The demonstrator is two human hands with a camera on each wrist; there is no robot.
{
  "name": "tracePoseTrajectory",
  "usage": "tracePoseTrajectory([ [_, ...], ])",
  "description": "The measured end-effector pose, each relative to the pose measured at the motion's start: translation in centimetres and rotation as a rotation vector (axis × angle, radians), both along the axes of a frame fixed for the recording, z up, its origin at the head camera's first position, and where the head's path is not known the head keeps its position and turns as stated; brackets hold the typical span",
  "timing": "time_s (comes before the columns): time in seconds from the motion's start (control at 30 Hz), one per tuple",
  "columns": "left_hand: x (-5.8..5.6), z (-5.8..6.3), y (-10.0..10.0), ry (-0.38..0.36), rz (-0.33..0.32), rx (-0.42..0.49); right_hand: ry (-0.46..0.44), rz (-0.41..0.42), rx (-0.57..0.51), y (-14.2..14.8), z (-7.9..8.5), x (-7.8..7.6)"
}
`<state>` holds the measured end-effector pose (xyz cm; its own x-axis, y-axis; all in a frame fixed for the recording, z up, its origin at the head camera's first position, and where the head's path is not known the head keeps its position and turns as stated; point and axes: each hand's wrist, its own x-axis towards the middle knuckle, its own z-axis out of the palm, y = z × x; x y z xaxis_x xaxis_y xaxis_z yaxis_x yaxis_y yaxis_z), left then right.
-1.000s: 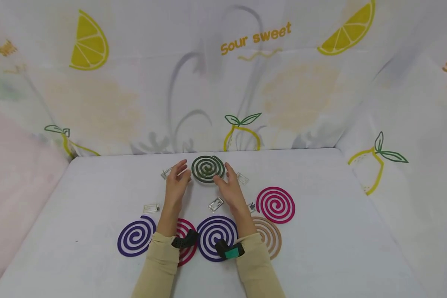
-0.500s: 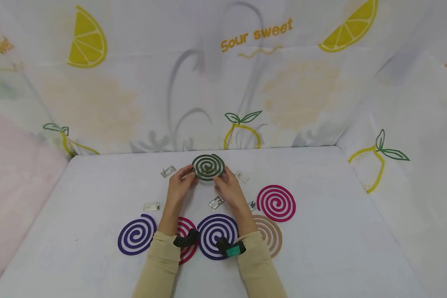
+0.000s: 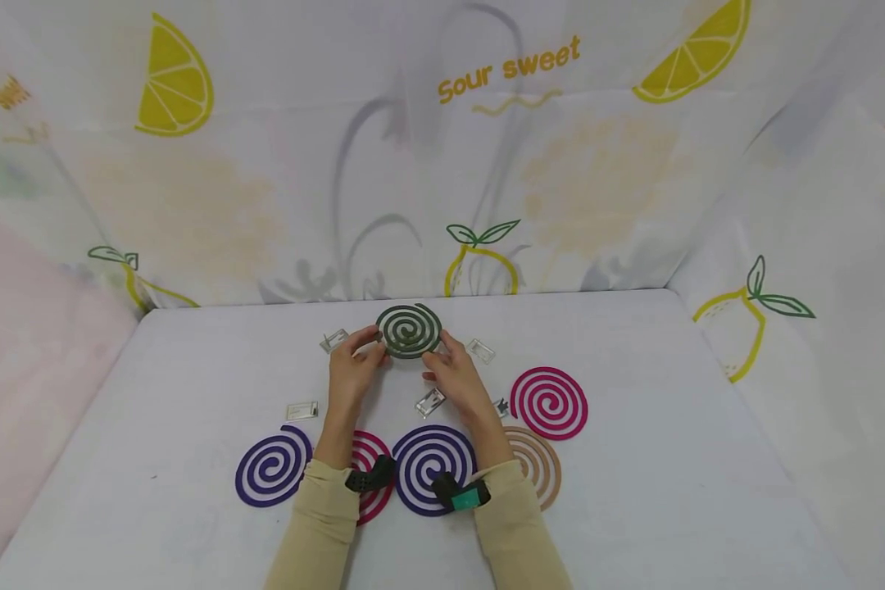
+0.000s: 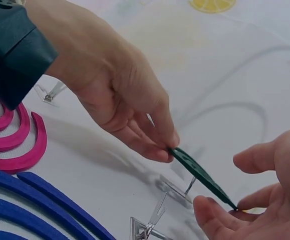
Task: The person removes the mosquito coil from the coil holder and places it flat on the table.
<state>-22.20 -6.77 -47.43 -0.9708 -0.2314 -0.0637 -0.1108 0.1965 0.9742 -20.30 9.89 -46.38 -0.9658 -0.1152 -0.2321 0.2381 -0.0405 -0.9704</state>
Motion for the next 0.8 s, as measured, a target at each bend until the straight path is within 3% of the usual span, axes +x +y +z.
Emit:
tracePoseTrajectory([
  [0.27, 0.08, 0.46, -0.06, 0.043, 0.007, 0.029, 0.020, 0.021, 0.033, 0.27, 0.65, 0.21],
  [0.53, 0.05, 0.03, -0.41, -0.001, -0.001, 0.027, -0.022, 0.049, 0.078, 0.23, 0.49, 0.21],
  [0.8, 0.05, -0.28, -0.63, -0.009, -0.032, 0.009, -0.008, 0.056, 0.111, 0.46, 0.57, 0.31],
])
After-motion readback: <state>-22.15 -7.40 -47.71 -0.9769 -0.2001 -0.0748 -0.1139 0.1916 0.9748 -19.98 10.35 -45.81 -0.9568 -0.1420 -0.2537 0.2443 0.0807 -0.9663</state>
